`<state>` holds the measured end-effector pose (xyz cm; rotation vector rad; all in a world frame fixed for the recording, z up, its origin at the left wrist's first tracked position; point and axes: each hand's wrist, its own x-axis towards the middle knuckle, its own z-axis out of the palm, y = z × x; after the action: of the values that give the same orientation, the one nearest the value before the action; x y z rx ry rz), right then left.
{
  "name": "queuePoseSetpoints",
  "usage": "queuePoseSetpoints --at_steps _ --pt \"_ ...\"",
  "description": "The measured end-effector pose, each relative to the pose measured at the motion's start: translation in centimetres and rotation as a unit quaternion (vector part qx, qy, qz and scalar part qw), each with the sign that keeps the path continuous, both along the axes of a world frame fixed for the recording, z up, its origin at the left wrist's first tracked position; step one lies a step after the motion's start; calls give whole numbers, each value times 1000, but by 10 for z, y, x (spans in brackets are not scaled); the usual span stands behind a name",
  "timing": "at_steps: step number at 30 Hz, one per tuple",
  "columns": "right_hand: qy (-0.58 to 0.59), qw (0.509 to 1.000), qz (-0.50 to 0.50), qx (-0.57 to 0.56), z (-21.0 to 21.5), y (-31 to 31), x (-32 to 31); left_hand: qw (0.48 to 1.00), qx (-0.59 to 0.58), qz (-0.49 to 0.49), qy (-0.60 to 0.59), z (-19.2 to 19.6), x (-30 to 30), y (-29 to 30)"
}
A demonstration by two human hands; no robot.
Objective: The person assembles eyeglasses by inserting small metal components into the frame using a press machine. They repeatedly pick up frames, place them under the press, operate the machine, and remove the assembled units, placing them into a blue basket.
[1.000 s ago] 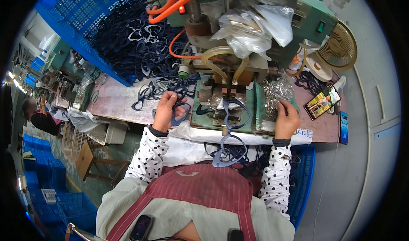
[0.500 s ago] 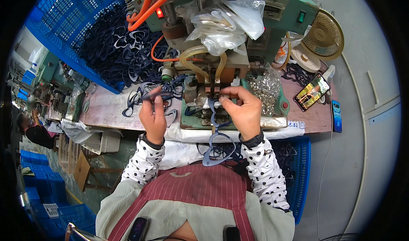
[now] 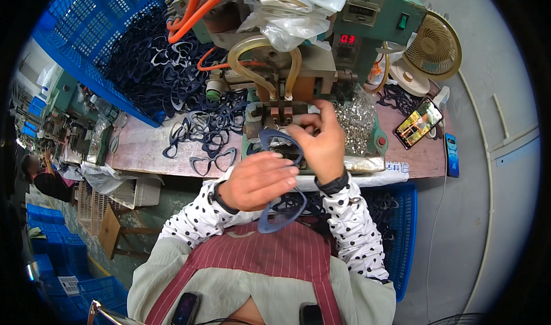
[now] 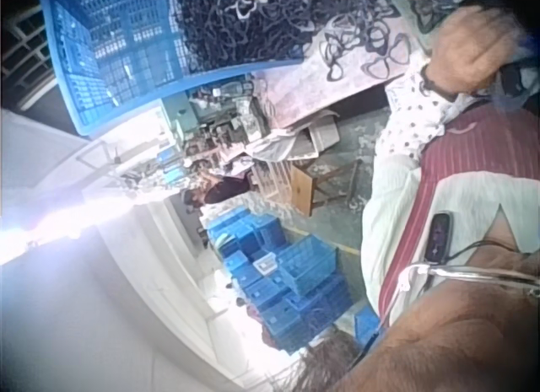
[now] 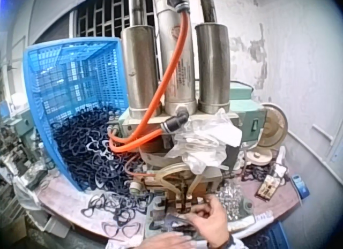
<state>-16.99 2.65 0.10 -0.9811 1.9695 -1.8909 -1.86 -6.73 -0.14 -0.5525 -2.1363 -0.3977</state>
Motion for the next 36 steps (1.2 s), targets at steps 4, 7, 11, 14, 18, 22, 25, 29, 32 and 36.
queuePoseSetpoints --at_steps 4,7,11,14,18,22,25,29,32,36 --pt "140 982 -118 42 -28 22 -50 998 -3 -45 -51 -6 -11 -2" --pt "301 890 -281 197 -63 51 -88 995 18 -62 -71 -12 -14 -3" --pt "91 959 -170 206 -98 81 -111 995 40 -62 -70 -15 -14 -1" --pt "288 887 -180 312 -90 82 -87 996 39 -48 -67 -19 -13 -1" --pt "333 868 -201 308 -113 71 -97 996 39 -43 -65 -18 -12 2" --pt "223 923 -208 233 -114 67 -103 997 23 -10 -75 -23 -7 6" --pt "184 935 -250 172 -120 70 -105 995 9 97 -30 -37 9 2" --pt "179 939 -252 150 -121 70 -105 921 174 346 26 -88 29 -41" --pt "173 943 -241 151 -119 71 -103 769 344 535 73 -125 37 -101" --pt "267 926 -240 115 -125 70 -105 633 281 720 -42 -155 51 -159"
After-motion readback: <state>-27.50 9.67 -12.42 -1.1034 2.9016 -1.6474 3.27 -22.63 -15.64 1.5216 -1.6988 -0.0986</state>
